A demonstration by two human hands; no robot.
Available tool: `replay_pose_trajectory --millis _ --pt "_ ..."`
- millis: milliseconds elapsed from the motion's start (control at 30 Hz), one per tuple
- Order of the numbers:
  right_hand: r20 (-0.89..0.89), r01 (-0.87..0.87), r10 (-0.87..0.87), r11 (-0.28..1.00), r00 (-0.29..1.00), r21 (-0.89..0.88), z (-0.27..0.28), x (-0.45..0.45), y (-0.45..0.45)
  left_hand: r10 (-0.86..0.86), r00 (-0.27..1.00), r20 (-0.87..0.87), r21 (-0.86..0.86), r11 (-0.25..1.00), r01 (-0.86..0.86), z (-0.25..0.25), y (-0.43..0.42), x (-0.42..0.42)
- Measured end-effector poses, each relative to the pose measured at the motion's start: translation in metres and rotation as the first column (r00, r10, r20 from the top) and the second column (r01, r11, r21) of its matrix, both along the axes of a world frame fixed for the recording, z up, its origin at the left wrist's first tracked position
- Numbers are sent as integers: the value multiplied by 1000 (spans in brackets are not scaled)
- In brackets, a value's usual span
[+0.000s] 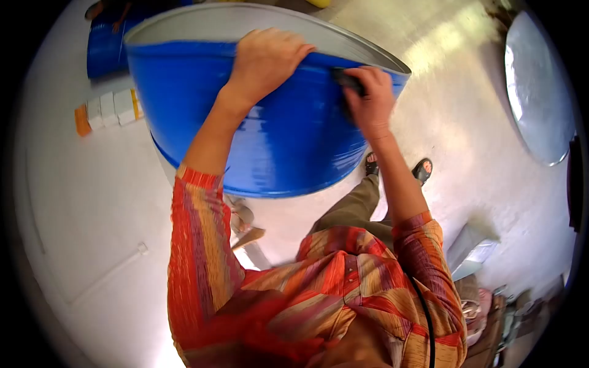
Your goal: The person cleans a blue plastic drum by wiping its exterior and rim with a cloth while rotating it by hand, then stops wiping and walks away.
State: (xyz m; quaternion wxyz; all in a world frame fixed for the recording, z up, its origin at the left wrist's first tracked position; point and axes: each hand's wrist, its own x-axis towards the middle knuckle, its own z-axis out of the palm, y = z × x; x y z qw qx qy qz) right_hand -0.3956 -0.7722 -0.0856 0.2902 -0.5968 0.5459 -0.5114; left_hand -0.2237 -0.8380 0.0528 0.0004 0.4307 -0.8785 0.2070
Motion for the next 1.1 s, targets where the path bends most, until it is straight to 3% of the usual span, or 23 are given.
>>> replay_pose_trajectory --millis 67,200,267,300,367,400,433,500,567,667,767,900,1100 --pt "-15 -21 22 998 1000 58 -23 -22 0 -104 991 -84 91 990 111 6 -1 -6" --pt "46 -32 29 997 999 75 28 -38 -7 -107 966 -235 113 984 136 10 3 -6" --pt "-55 -319 380 838 923 442 53 -42 -20 -96 943 -319 70 990 124 4 11 -1" --pt "-73 -330 398 838 914 434 55 -40 -27 -107 917 -385 54 989 138 -1 15 4" --pt "-212 -455 647 697 733 554 59 -30 -41 -73 898 -434 46 994 104 12 32 24" --pt "-224 -474 673 681 704 558 64 -26 -44 4 900 -436 -62 997 -35 24 44 33" --pt "-246 -488 683 685 687 541 71 -21 -49 87 892 -444 -165 970 -177 34 55 44" --pt "-325 -369 642 706 695 604 89 -6 -46 210 849 -485 -137 940 -311 27 88 69" --pt "-322 -409 655 709 684 575 85 6 -50 366 719 -591 145 925 -351 15 118 78" --pt "-309 -467 683 698 662 543 82 30 -50 470 727 -501 138 873 -468 -16 147 80" --pt "-323 -493 725 664 608 562 102 53 -43 521 716 -466 114 837 -535 -36 163 94" --pt "-429 -475 683 724 591 500 120 85 -27 530 685 -500 101 821 -562 -31 176 119" --pt "-509 -476 696 718 507 508 115 94 -25 522 662 -537 124 826 -550 -23 194 118"
